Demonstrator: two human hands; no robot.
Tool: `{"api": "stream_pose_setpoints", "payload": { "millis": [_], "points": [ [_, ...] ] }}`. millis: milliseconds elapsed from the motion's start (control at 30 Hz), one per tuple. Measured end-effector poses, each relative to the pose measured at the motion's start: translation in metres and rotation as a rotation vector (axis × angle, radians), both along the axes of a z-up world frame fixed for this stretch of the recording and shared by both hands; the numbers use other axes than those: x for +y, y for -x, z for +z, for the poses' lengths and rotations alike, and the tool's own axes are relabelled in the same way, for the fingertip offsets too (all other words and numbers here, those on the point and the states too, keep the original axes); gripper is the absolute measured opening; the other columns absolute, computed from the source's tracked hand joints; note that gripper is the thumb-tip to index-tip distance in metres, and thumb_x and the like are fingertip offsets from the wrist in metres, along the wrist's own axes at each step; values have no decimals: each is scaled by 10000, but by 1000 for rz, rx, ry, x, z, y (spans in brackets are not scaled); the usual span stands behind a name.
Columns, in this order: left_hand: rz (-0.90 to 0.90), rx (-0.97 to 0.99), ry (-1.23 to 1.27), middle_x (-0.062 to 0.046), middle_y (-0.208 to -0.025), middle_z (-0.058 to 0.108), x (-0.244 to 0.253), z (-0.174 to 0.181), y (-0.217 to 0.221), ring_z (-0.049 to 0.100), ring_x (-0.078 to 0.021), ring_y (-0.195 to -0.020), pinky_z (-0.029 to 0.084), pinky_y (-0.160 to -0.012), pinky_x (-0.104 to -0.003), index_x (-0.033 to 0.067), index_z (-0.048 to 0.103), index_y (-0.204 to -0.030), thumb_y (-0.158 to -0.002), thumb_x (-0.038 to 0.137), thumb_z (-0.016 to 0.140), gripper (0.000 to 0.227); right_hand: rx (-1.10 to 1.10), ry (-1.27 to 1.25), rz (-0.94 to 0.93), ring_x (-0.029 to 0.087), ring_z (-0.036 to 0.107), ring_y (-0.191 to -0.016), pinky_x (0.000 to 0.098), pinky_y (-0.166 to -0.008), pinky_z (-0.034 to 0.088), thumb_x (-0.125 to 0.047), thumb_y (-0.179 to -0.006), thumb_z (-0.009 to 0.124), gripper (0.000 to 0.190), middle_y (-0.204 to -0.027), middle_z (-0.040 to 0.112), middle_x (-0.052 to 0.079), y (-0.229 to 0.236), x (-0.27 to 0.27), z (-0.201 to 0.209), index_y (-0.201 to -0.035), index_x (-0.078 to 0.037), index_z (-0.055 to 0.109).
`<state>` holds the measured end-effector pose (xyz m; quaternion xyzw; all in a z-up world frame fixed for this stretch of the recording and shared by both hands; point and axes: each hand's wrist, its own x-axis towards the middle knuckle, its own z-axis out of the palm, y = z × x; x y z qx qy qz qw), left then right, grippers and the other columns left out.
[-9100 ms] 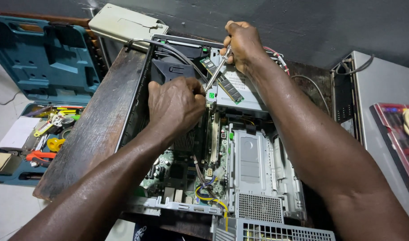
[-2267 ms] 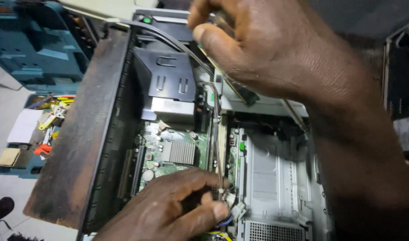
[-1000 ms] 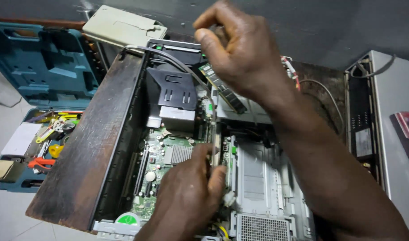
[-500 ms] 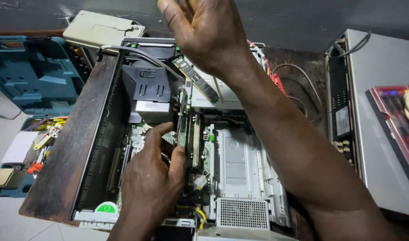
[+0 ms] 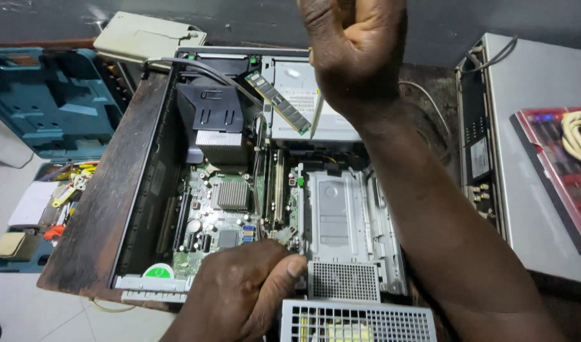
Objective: The person uses multimeter probes to test various points on a computer motherboard inside an open case. They then use a screwdriver to remove screws from a heatsink and lift the component off the motherboard.
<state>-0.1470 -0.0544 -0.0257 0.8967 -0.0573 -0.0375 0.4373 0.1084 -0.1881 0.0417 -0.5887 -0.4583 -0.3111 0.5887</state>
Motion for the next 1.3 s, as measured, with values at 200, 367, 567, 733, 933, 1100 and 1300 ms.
{"api": "stream_pose_setpoints", "payload": {
  "millis": [200, 367, 567, 733, 933, 1100, 1300],
  "points": [
    [-91, -54, 31, -33, -594, 474, 3, 11, -6, 517, -188, -520, 355, -535, -427, 134, 513, -692, -1110, 393, 585, 497, 135, -24, -65, 190, 581, -540, 318, -491, 485, -162, -1151, 661, 123, -756, 575, 96, 18, -16, -4, -1168, -49, 615],
    [-80, -117, 4, 21, -650, 703, 6, 31, -5, 670, -146, -575, 496, -560, -349, 167, 735, -782, -1034, 335, 619, 324, 211, -12, -105, 178, 553, -556, 324, -587, 435, -45, -1102, 527, 389, -619, 519, 88, 17, -27, -13, -719, -37, 459],
    [269, -36, -329, 40, -990, 903, 42, 59, -25, 850, -157, -827, 584, -649, -379, 339, 832, -1146, -919, 345, 728, 250, 295, -107, -209, 158, 624, -517, 294, -528, 487, -70, -913, 549, 255, -585, 577, 62, 17, -29, -21, -660, -60, 512],
    [110, -320, -414, -50, -1069, 816, 60, 86, -74, 711, -280, -920, 517, -778, -473, 177, 777, -1207, -1007, 191, 629, 249, 247, -108, -176, 151, 586, -480, 295, -491, 460, -264, -1081, 652, 474, -574, 523, 53, 25, -15, -7, -685, -76, 470],
    [-79, -415, -757, -142, -1026, 795, 86, 62, -179, 726, -367, -884, 616, -723, -577, 156, 829, -1143, -993, 120, 551, 318, 164, -17, -201, 157, 571, -480, 309, -470, 487, -395, -1141, 535, 370, -613, 532, 50, 38, -15, 5, -1115, -34, 612],
    [-243, -229, -941, 33, -868, 791, 81, 50, -239, 680, -101, -629, 535, -729, -327, 247, 827, -1099, -1152, 269, 583, 251, 192, -91, -137, 123, 544, -560, 261, -498, 494, -316, -1150, 531, 245, -899, 598, 42, 45, -10, 4, -1174, -78, 584],
    [-314, 53, -1021, -75, -847, 737, 57, 70, -248, 700, -236, -801, 588, -836, -410, 143, 749, -890, -1083, 241, 503, 328, 246, -119, -144, 104, 527, -560, 240, -518, 429, -287, -1143, 554, 200, -842, 578, 20, 42, -11, -1, -1189, -101, 613]
  ]
}}
